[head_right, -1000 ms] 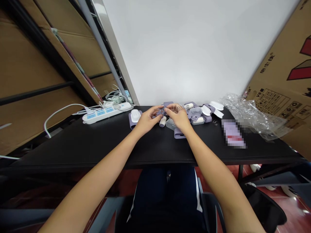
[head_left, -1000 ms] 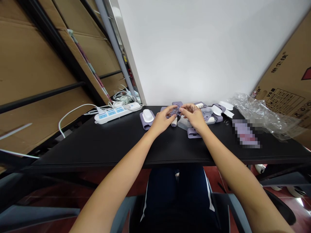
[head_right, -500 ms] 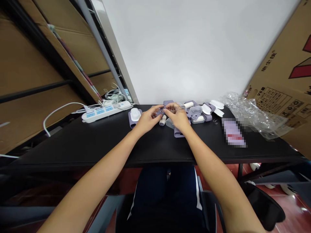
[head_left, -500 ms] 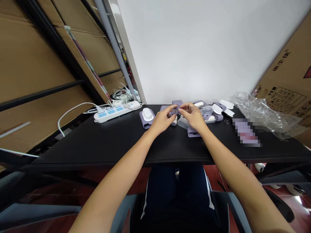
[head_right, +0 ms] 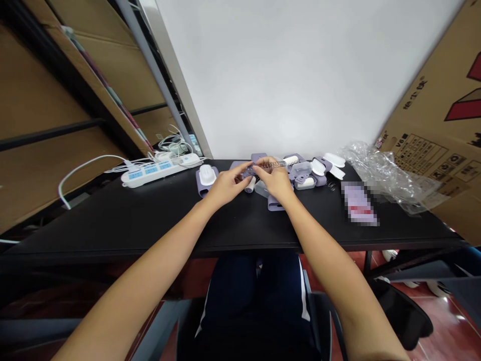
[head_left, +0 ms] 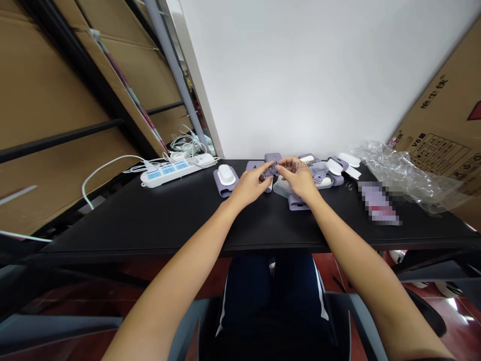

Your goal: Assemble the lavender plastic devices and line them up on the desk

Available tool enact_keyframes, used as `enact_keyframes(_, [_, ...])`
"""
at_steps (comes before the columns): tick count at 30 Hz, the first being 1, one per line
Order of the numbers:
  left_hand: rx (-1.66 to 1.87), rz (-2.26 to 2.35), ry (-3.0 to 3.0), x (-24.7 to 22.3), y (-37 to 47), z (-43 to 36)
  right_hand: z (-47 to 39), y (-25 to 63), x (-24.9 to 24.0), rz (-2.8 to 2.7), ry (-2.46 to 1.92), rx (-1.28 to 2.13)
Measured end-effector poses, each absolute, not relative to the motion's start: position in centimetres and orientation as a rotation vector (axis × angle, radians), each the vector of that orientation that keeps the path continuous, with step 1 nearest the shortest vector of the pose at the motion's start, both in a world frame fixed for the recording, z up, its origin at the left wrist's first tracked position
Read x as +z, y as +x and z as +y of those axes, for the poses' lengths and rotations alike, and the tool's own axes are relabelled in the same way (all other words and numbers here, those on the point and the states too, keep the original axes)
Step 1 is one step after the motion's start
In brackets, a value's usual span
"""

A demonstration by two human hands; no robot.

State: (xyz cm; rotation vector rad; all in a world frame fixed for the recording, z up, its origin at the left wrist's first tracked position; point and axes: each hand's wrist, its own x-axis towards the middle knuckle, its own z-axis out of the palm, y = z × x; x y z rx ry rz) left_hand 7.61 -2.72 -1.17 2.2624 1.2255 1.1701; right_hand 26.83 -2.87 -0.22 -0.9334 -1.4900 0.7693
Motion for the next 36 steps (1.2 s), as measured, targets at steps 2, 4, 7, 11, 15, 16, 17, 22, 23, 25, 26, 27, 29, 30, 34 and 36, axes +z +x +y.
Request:
enact_keyframes(2, [1.162, 1.233, 2.279, -1.16, 7.61, -2.74, -2.92, 26.82, -0.14, -1.494, -0.942, 0.784])
enact_keyframes(4, [1.161, 1.244, 2.286, -1.2, 7.61, -2.7, -2.99, 26.8, -0.02, -1.499, -0.942, 0.808])
enact_keyframes(7, [1.149, 1.266, 2.287, -1.29, 7.58, -2.61, -3.08, 26.75, 0.19, -1.492, -0.929, 0.844])
enact_keyframes(11, [1.135, 1.283, 2.288, -1.34, 7.56, -2.54, -3.02, 26.75, 0.27, -1.482, -0.922, 0.876])
enact_keyframes(15, [1.127, 1.296, 2.306, -1.33, 7.56, -2.53, -2.79, 26.87, 0.06, -1.495, -0.933, 0.897])
enact_keyframes(16, [1.125, 1.294, 2.312, -1.33, 7.56, -2.54, -2.74, 26.91, 0.0, -1.498, -0.936, 0.898])
enact_keyframes(17, [1.126, 1.29, 2.318, -1.33, 7.56, -2.55, -2.7, 26.94, -0.05, -1.502, -0.941, 0.894])
enact_keyframes(22, [1.143, 1.282, 2.337, -1.38, 7.57, -2.55, -2.67, 26.97, -0.08, -1.5, -0.948, 0.865])
enact_keyframes(23, [1.143, 1.282, 2.338, -1.38, 7.57, -2.54, -2.67, 26.96, -0.07, -1.499, -0.944, 0.866])
enact_keyframes(25, [1.14, 1.283, 2.337, -1.36, 7.56, -2.52, -2.67, 26.94, -0.08, -1.5, -0.94, 0.868])
enact_keyframes(26, [1.138, 1.282, 2.336, -1.35, 7.56, -2.51, -2.66, 26.93, -0.09, -1.5, -0.941, 0.866])
enact_keyframes(27, [1.135, 1.282, 2.335, -1.33, 7.56, -2.52, -2.64, 26.94, -0.11, -1.502, -0.943, 0.861])
enact_keyframes(29, [1.129, 1.282, 2.331, -1.3, 7.55, -2.58, -2.62, 26.97, -0.15, -1.501, -0.949, 0.849])
enact_keyframes(30, [1.125, 1.281, 2.328, -1.28, 7.55, -2.62, -2.61, 26.98, -0.17, -1.501, -0.952, 0.846])
enact_keyframes(34, [1.103, 1.266, 2.316, -1.13, 7.58, -2.9, -2.55, 26.98, -0.26, -1.489, -0.946, 0.857])
enact_keyframes(36, [1.092, 1.26, 2.304, -1.01, 7.61, -3.07, -2.49, 26.94, -0.31, -1.471, -0.942, 0.858])
